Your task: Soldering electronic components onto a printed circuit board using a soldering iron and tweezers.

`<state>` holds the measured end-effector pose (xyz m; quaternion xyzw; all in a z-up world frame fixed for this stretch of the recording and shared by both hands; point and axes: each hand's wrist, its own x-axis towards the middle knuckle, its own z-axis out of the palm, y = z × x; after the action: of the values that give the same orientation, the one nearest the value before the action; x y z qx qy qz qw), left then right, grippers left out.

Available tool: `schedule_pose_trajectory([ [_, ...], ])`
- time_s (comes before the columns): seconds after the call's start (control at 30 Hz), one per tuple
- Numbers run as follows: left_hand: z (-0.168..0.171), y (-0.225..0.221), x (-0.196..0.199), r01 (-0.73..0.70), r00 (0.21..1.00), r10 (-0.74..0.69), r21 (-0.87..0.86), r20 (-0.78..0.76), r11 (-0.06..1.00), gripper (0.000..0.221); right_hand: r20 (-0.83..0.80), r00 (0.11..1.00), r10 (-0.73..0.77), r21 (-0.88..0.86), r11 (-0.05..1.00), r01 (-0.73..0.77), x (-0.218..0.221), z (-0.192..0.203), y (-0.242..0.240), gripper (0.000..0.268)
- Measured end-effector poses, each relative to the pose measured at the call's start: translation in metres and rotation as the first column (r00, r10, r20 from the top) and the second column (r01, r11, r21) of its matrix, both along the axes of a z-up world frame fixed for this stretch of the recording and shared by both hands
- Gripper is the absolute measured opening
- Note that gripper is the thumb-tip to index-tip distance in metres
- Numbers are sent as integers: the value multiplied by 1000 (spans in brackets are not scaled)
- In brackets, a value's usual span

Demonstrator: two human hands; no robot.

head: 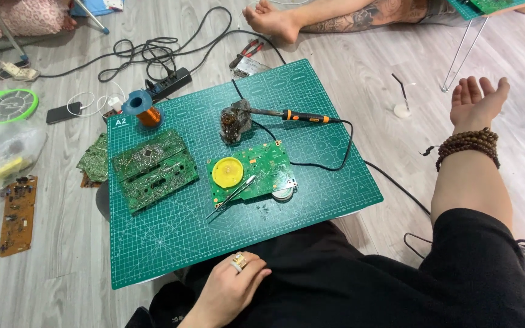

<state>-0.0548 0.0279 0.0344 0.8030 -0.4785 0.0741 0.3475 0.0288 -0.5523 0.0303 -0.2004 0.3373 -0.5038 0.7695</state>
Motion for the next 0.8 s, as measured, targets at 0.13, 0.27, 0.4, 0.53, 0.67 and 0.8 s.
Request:
schedule_pose_trajectory([
  [0.13, 8, 12, 14, -120, 990, 123, -54, 69, 991, 13, 150, 983, -109, -14, 994, 112, 3, -2, -2, 65],
  [0.27, 40, 24, 26, -181, 982, 177, -47, -67, 982, 15, 230, 963, -141, -28, 988, 152, 7, -1, -6, 75],
  [0.4, 67, 36, 48, -161, 963, 156, 5, 221, 987, 39, 293, 939, -182, -45, 978, 203, 19, 1, -16, 95],
  [0.53, 102, 43, 94, -191, 857, 232, -136, 460, 972, 22, 371, 904, -211, 33, 976, 214, 31, 27, -6, 111],
  [0.67, 119, 50, 173, -212, 720, 307, -225, 622, 951, 10, 451, 877, -169, 2, 982, 188, 48, 40, -12, 119],
  [0.8, 144, 56, 239, -312, 491, 331, -192, 806, 930, 19, 503, 853, -141, 2, 987, 162, 58, 55, -5, 128],
])
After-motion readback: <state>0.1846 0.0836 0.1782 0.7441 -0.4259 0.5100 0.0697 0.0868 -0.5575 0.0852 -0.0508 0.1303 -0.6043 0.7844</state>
